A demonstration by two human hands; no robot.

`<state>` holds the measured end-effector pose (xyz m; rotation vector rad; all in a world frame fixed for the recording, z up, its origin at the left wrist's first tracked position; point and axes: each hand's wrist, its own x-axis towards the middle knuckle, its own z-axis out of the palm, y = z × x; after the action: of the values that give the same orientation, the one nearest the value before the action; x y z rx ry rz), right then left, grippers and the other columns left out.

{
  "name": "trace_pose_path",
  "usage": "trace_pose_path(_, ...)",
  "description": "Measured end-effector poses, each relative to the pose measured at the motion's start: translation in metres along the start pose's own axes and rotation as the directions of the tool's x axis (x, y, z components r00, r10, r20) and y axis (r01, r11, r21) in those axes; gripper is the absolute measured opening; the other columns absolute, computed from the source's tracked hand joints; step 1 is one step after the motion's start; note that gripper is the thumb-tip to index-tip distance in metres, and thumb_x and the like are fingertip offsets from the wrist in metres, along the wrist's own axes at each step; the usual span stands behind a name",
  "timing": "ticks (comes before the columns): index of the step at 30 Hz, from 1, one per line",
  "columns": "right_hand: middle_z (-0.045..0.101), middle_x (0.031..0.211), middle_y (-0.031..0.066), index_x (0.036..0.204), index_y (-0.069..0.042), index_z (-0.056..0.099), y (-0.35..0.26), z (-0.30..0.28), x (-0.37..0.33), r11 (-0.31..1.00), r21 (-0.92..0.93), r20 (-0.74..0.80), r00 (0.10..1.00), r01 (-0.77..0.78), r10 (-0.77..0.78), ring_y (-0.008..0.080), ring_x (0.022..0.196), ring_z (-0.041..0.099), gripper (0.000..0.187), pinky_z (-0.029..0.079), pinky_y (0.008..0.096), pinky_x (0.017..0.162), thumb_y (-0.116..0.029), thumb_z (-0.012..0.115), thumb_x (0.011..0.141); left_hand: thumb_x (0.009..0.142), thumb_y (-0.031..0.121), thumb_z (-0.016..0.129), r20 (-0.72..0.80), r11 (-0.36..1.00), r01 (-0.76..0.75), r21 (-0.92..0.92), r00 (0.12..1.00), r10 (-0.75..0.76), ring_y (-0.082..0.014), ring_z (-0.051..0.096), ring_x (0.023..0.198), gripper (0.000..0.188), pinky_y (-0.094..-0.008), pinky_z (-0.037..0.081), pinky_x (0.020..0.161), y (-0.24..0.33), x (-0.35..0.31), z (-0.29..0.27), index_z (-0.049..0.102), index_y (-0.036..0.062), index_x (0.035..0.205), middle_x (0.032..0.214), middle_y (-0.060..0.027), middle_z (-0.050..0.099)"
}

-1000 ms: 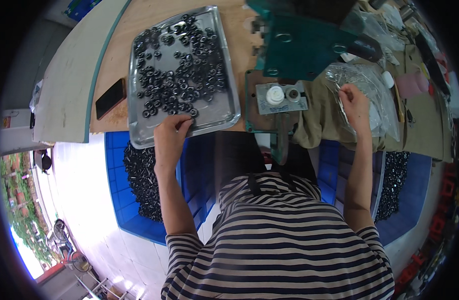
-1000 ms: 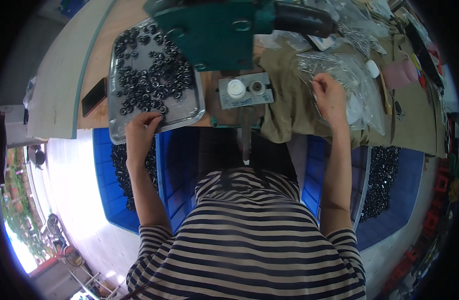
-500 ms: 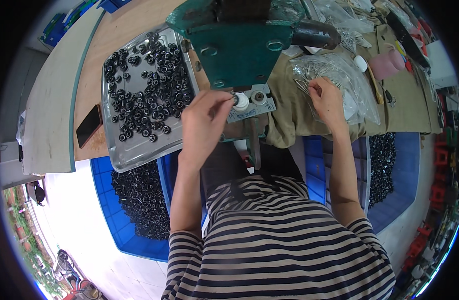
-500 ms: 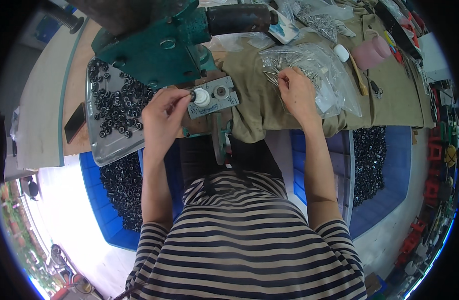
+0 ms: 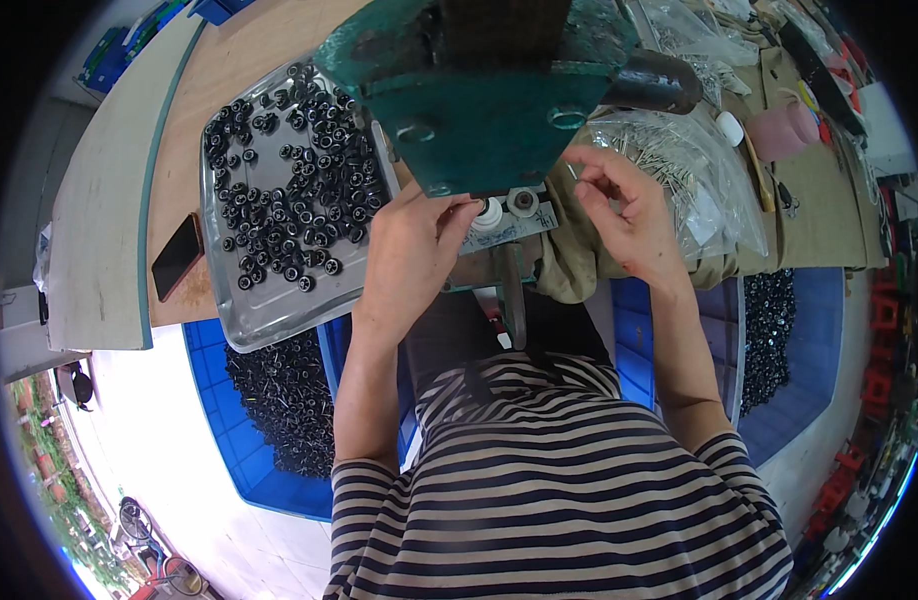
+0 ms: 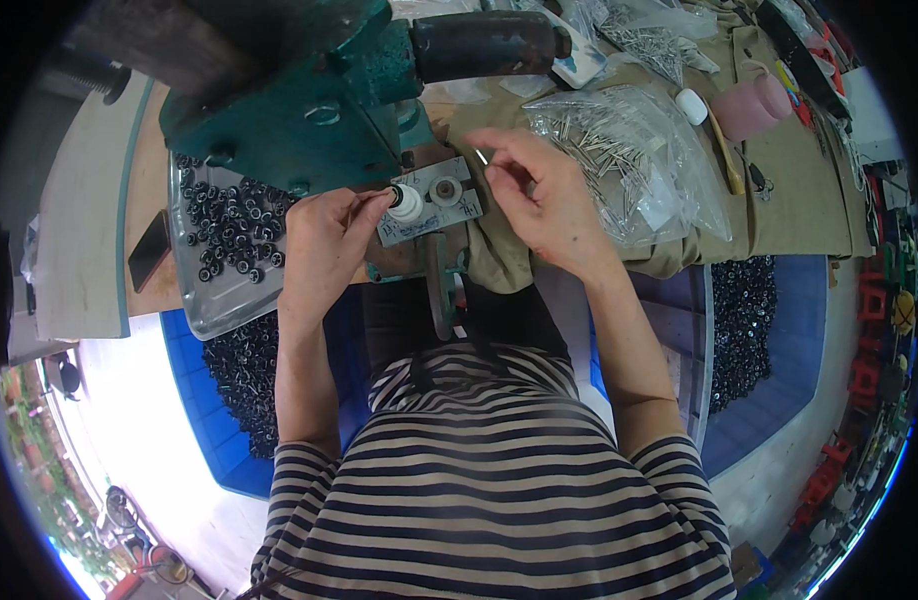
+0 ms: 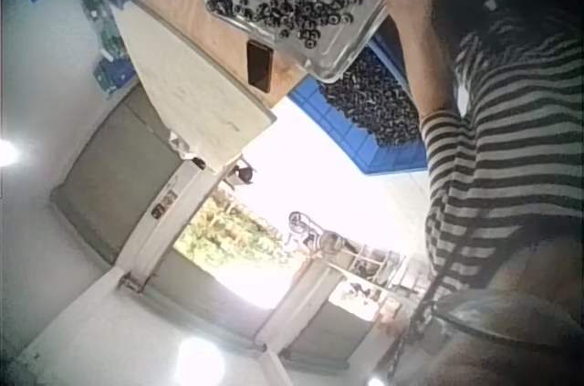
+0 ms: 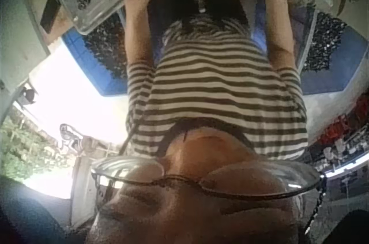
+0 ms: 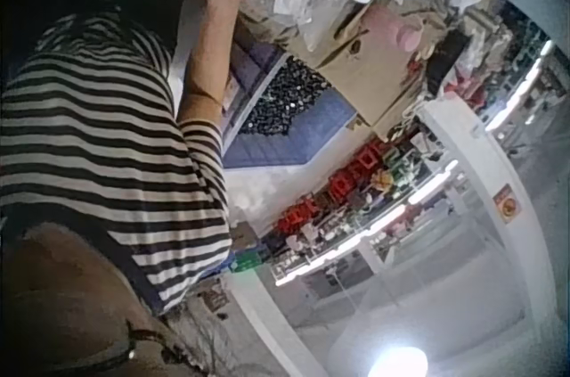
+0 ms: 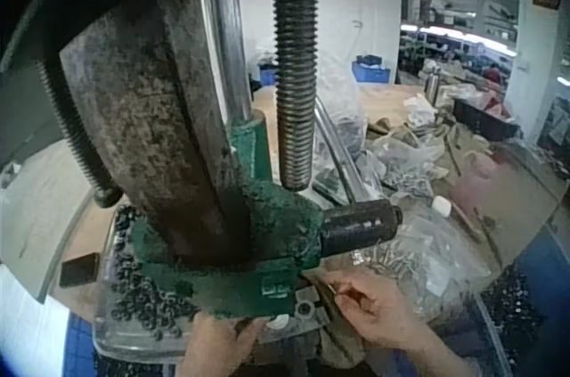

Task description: The person assembles components by placing a black plastic piece and a metal ring into a manual press, then pulling the lever to join them.

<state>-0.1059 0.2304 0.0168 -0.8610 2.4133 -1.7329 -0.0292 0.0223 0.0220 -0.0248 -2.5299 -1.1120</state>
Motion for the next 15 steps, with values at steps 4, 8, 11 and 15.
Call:
trace_pose_path(4, 0.050, 0.073, -0.0003, 0.109, -0.004, 0.059, -0.001, 0.006, 0.001, 0.999, 0.053, 0.036, 0.999, 0.008, -0.009, 0.0053, 0.061, 0.044, 0.029, 0.036, 0.0188, 0.055, 0.003, 0.053, 0.082, 0.079, 0.013, 0.067, 0.005, 0.988, 0.098, -0.123, 0.995, -0.098, -0.0188, 0.053, 0.050, 0.015, -0.0288, 0.041, 0.051, 0.006, -0.002, 0.002, 0.068, -0.0016, 0.082, 0.058, -0.0117, 0.057)
trace_pose_path(8, 0.050, 0.071, -0.0002, 0.109, -0.004, 0.058, -0.003, 0.008, 0.003, 0.997, 0.071, 0.048, 0.999, 0.019, -0.022, 0.0050, 0.061, 0.045, 0.029, 0.037, 0.0187, 0.055, 0.003, 0.053, 0.082, 0.079, 0.012, 0.066, 0.031, 0.985, -0.037, 0.167, 0.999, 0.033, -0.0238, 0.057, 0.060, 0.013, -0.0321, 0.044, 0.057, 0.018, -0.002, 0.007, 0.068, 0.0009, 0.084, 0.066, -0.0115, 0.059)
trace_pose_path(11, 0.050, 0.071, -0.0011, 0.108, -0.004, 0.059, -0.005, 0.009, 0.003, 0.997, 0.070, 0.043, 0.999, 0.025, -0.028, 0.0048, 0.062, 0.045, 0.028, 0.037, 0.0184, 0.056, 0.004, 0.054, 0.082, 0.079, 0.012, 0.065, 0.065, 0.918, -0.123, 0.377, 0.992, 0.106, -0.0267, 0.059, 0.066, 0.012, -0.0347, 0.045, 0.060, 0.021, -0.001, 0.007, 0.068, 0.0017, 0.084, 0.071, -0.0125, 0.061)
trace_pose_path(15, 0.052, 0.073, -0.0020, 0.105, -0.004, 0.059, -0.006, 0.015, 0.002, 0.985, 0.169, 0.044, 0.999, -0.012, 0.004, 0.0042, 0.063, 0.046, 0.025, 0.038, 0.0186, 0.056, 0.003, 0.055, 0.082, 0.079, 0.010, 0.065, -0.001, 0.983, -0.007, 0.182, 1.000, 0.007, -0.0246, 0.058, 0.064, 0.011, -0.0322, 0.045, 0.059, 0.011, -0.005, 0.009, 0.067, 0.0013, 0.086, 0.072, -0.0125, 0.060)
